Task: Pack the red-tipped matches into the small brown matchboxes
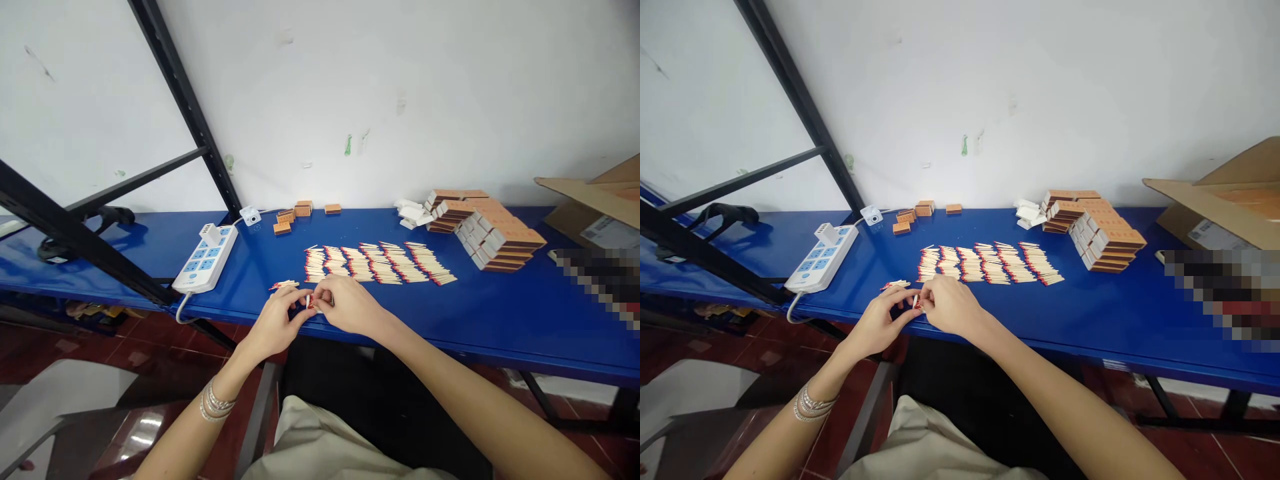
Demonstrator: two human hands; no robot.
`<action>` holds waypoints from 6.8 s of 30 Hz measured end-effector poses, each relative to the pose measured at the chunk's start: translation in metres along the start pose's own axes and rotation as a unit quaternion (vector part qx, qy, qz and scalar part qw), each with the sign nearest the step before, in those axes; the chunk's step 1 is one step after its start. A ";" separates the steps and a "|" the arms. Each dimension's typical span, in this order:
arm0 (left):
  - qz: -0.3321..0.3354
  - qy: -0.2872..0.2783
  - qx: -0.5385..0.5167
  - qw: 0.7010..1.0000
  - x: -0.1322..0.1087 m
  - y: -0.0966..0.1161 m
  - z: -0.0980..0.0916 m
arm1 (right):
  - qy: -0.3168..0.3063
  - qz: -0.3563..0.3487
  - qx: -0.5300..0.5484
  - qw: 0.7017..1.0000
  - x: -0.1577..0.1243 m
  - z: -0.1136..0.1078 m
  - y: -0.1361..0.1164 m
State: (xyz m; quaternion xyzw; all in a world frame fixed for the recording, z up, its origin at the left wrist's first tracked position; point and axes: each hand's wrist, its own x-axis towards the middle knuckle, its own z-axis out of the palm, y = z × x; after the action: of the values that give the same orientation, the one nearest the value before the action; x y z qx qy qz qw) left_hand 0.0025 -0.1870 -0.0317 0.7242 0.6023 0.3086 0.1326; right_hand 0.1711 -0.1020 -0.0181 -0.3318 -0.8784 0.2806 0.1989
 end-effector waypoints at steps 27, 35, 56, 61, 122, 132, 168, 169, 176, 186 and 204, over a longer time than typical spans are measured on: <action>0.017 0.057 0.076 0.995 -0.004 -0.013 -0.018 | 0.068 -0.062 0.095 0.991 -0.001 0.004 0.014; 0.031 0.039 0.188 0.981 0.005 -0.044 -0.032 | 0.033 -0.054 0.056 0.996 -0.010 0.001 0.023; 0.125 -0.112 0.365 0.916 0.036 -0.028 -0.038 | 0.040 -0.065 0.105 0.992 -0.009 0.004 0.020; 0.103 -0.120 0.399 0.903 0.042 -0.026 -0.038 | 0.047 -0.053 0.118 0.990 -0.010 0.006 0.024; 0.054 0.005 0.046 0.998 0.001 -0.010 -0.016 | 0.070 -0.039 0.070 0.994 -0.011 -0.003 0.016; 0.048 0.046 0.038 0.997 0.006 -0.009 -0.019 | 0.097 -0.057 0.070 0.991 -0.007 0.008 0.017; 0.032 0.098 0.156 0.982 0.017 -0.035 -0.032 | 0.092 -0.111 0.087 0.986 -0.019 0.011 0.024; 0.019 0.085 0.162 0.983 0.021 -0.039 -0.034 | 0.087 -0.111 0.088 0.986 -0.019 0.011 0.024; 0.060 0.045 0.235 0.969 0.034 -0.050 -0.026 | 0.070 -0.135 0.132 0.979 -0.020 0.007 0.023; 0.136 -0.072 0.423 0.893 0.046 -0.035 -0.036 | 0.082 -0.117 0.122 0.982 -0.020 0.007 0.024; 0.125 -0.099 0.255 0.954 0.054 -0.028 -0.047 | 0.088 -0.115 0.126 0.981 -0.020 0.009 0.026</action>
State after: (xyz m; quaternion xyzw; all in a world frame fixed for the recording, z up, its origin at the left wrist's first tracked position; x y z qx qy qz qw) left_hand -0.0440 -0.1375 0.0047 0.8306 0.5490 0.0855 -0.0366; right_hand 0.1930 -0.1031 -0.0443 -0.2238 -0.8474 0.3341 0.3467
